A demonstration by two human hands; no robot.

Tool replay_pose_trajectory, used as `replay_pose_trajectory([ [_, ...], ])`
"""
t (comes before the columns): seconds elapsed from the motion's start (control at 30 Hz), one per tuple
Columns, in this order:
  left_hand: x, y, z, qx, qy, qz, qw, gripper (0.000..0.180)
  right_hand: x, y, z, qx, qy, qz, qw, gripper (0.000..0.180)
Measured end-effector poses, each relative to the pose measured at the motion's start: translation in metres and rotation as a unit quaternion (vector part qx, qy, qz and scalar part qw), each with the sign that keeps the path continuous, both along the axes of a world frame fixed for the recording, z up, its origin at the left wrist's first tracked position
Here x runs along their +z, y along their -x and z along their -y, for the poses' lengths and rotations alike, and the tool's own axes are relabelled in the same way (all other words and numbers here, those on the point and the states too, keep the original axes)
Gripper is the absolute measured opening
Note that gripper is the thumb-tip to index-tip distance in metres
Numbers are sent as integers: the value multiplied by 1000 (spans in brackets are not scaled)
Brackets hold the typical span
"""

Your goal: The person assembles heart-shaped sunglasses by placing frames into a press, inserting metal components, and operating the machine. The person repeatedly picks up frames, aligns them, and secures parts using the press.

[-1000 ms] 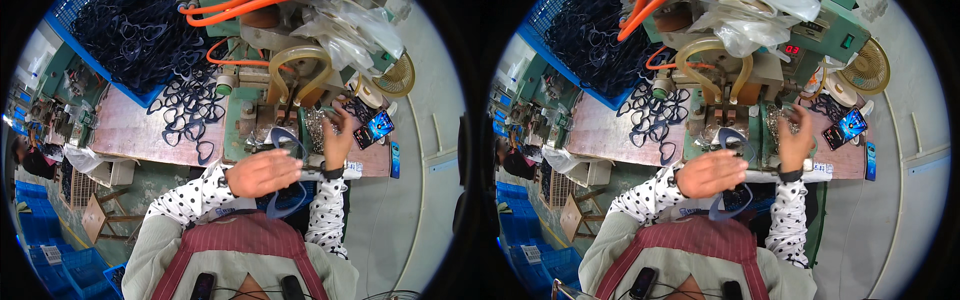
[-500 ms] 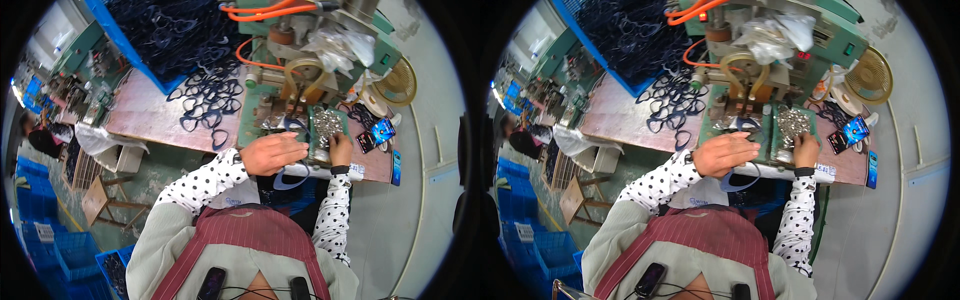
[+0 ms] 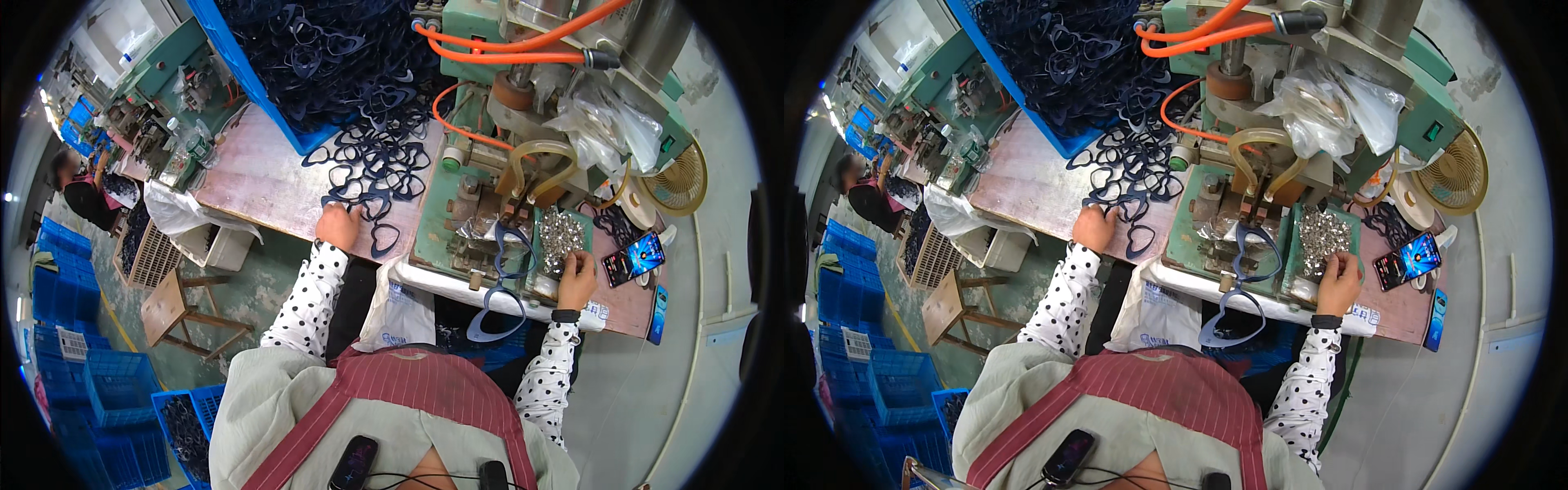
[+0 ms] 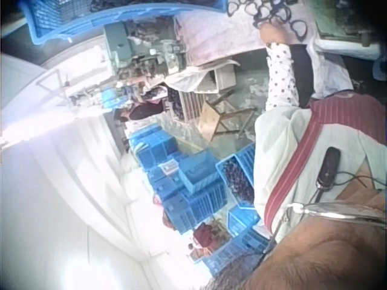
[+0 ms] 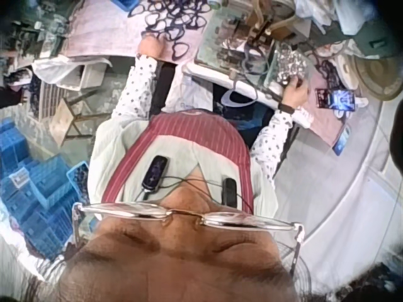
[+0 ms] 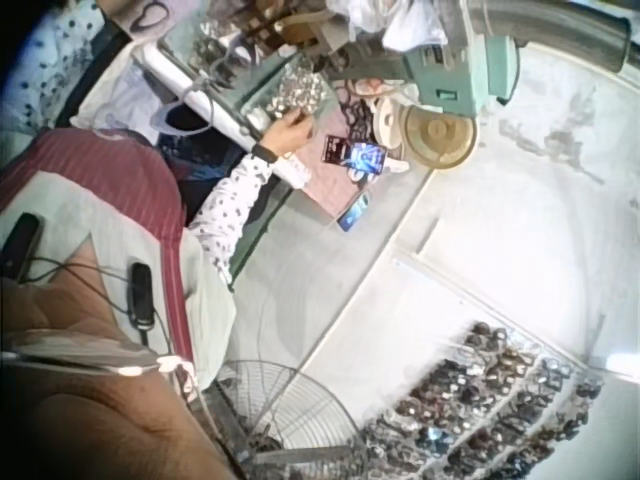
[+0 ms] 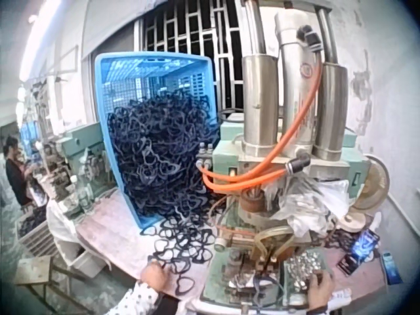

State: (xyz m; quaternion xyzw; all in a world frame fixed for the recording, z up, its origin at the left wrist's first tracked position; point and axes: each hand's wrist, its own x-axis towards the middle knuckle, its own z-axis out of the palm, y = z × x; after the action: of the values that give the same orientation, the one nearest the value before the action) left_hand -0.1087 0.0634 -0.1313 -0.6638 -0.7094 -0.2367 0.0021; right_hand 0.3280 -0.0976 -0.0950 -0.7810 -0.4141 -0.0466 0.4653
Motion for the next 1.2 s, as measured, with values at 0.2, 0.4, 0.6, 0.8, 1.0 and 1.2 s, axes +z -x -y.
replay_pose_trajectory([
  [0.2,12,-29,-14,37,188,61,980,61,-4,0,4,6,-42,-13,999,11],
  [0.4,17,-63,-27,54,212,-27,975,58,-5,-5,2,25,-54,-24,998,13],
  [0.6,-2,-45,-45,3,227,298,927,31,56,38,-13,141,-61,-186,971,18],
  [0.8,64,-72,-11,-228,-143,140,953,13,113,86,-14,258,-85,-170,947,14],
  [1.0,107,-83,7,-159,-172,196,952,19,114,109,-21,245,-54,-190,949,30],
  [1.2,116,-102,49,-327,-226,289,871,13,126,117,-33,262,-66,-233,934,39],
])
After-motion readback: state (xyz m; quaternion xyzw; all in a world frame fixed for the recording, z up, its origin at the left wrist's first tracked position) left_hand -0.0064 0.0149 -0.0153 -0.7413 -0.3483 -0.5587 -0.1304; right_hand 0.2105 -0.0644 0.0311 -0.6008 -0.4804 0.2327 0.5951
